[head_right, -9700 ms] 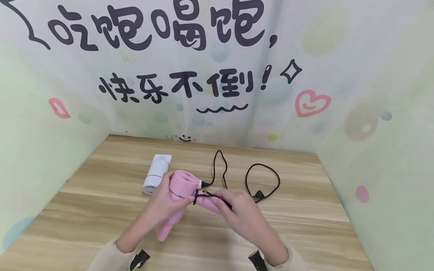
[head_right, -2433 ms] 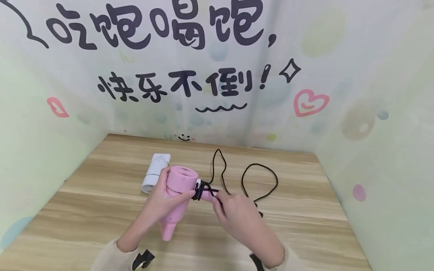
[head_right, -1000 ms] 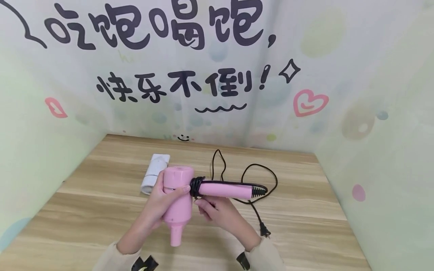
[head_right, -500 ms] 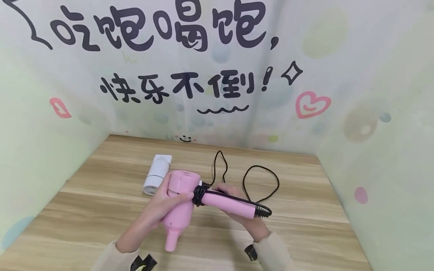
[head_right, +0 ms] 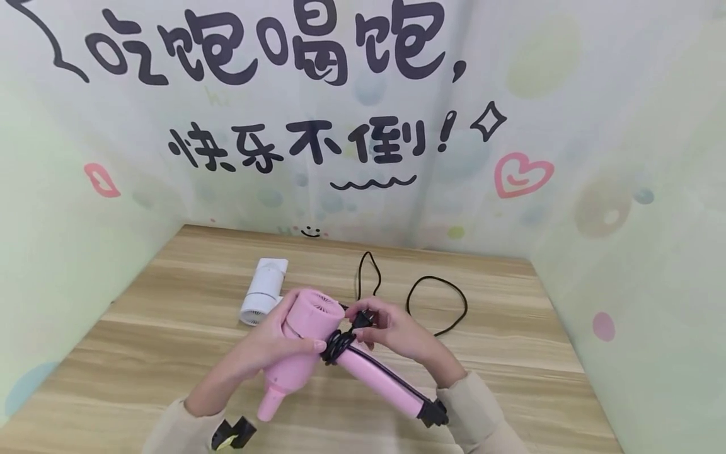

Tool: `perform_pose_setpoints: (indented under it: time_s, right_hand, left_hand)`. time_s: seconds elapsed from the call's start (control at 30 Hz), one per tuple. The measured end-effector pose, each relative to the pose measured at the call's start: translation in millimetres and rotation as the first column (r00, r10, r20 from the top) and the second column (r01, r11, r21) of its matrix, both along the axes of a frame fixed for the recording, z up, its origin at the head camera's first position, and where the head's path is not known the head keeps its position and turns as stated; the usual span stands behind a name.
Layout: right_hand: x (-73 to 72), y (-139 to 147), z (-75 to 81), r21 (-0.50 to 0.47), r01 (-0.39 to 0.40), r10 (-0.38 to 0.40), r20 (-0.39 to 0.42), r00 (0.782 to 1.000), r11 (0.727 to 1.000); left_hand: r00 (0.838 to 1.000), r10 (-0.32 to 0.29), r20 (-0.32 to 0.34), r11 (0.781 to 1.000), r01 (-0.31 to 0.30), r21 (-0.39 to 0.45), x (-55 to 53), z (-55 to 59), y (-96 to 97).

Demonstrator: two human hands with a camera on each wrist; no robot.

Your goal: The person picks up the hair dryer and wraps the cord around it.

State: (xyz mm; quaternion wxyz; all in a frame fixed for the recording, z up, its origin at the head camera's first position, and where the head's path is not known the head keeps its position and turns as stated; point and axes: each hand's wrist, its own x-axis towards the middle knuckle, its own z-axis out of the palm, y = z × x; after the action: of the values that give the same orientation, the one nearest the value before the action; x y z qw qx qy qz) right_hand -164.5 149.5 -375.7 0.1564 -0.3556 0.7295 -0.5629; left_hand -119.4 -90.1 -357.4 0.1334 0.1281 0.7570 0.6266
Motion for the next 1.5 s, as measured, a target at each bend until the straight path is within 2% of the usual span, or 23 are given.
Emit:
perform_pose_setpoints:
  time_s: [0.13,0.27,0.37,0.57,0.7,0.77,0.87,0.93,1.0,1.07,1.17,1.27,1.33,1.43,1.5]
  right_hand:
    - [0.7,0.0,6.6,-0.002,-0.011,0.011,0.092,0.996,1.000]
    - [2.1,-1.2,14.5,0.057,0.072,-0.083,0.221,0.972,0.996]
    - [3.6,-0.6,17.2,0.120,0.143,-0.170,0.259,0.951,0.982]
    - [13.2,-0.2,19.0,0.193,0.211,-0.243,0.160,0.957,0.958]
    - [22.0,1.4,25.5,0.210,0.218,-0.242,0.096,0.965,0.953]
    - [26.8,2.7,28.5,0.208,0.204,-0.227,0.096,0.969,0.957]
    - [34.1,4.3,30.6,0.195,0.155,-0.184,0.145,0.972,0.969]
    - [39.3,4.2,30.6,0.210,0.116,-0.147,0.136,0.980,0.971]
    - [45.0,3.2,29.4,0.254,0.098,-0.117,0.064,0.991,0.962]
    - [51.7,1.6,27.0,0.308,0.116,-0.104,-0.058,0.993,0.944]
    - [59.9,-2.9,20.2,0.312,0.185,-0.120,-0.217,0.969,0.932]
    - [65.0,-8.3,11.3,0.253,0.268,-0.196,-0.277,0.941,0.930]
    - [67.5,-12.0,5.2,0.222,0.336,-0.264,-0.302,0.916,0.915]
    - [71.7,-17.0,-3.8,0.194,0.432,-0.347,-0.356,0.867,0.881]
    - [73.7,-19.4,-10.1,0.170,0.490,-0.388,-0.419,0.821,0.855]
  left_hand:
    - [0.999,-0.029,-0.020,0.999,0.029,-0.030,0.0,-1.4,1.0]
    - [1.000,-0.023,-0.021,0.997,0.022,-0.071,0.5,-2.0,2.7]
    - [1.000,-0.023,-0.006,0.994,0.023,-0.104,1.0,-2.5,5.4]
    - [1.000,0.000,0.007,0.989,0.001,-0.150,2.3,-3.1,9.1]
    - [1.000,0.021,-0.016,0.983,-0.024,-0.180,1.6,-1.9,10.0]
    - [0.999,0.027,-0.020,0.980,-0.031,-0.199,1.2,-1.9,9.7]
    - [0.998,0.046,-0.031,0.970,-0.052,-0.239,0.4,-2.0,8.9]
    - [0.997,0.061,-0.048,0.960,-0.072,-0.269,-0.8,-2.3,8.2]
    - [0.996,0.072,-0.061,0.954,-0.087,-0.287,-2.0,-2.7,7.7]
    - [0.996,0.072,-0.058,0.953,-0.086,-0.289,-2.8,-2.8,8.2]
    - [0.997,0.062,-0.039,0.960,-0.070,-0.273,-2.9,-3.5,9.5]
    - [0.997,0.058,-0.048,0.961,-0.068,-0.268,-3.9,-4.9,11.4]
    - [0.996,0.061,-0.068,0.960,-0.078,-0.269,-5.1,-5.8,13.2]
    - [0.994,0.078,-0.082,0.957,-0.097,-0.273,-6.3,-8.0,16.2]
    - [0.993,0.082,-0.080,0.956,-0.101,-0.277,-6.9,-9.5,18.5]
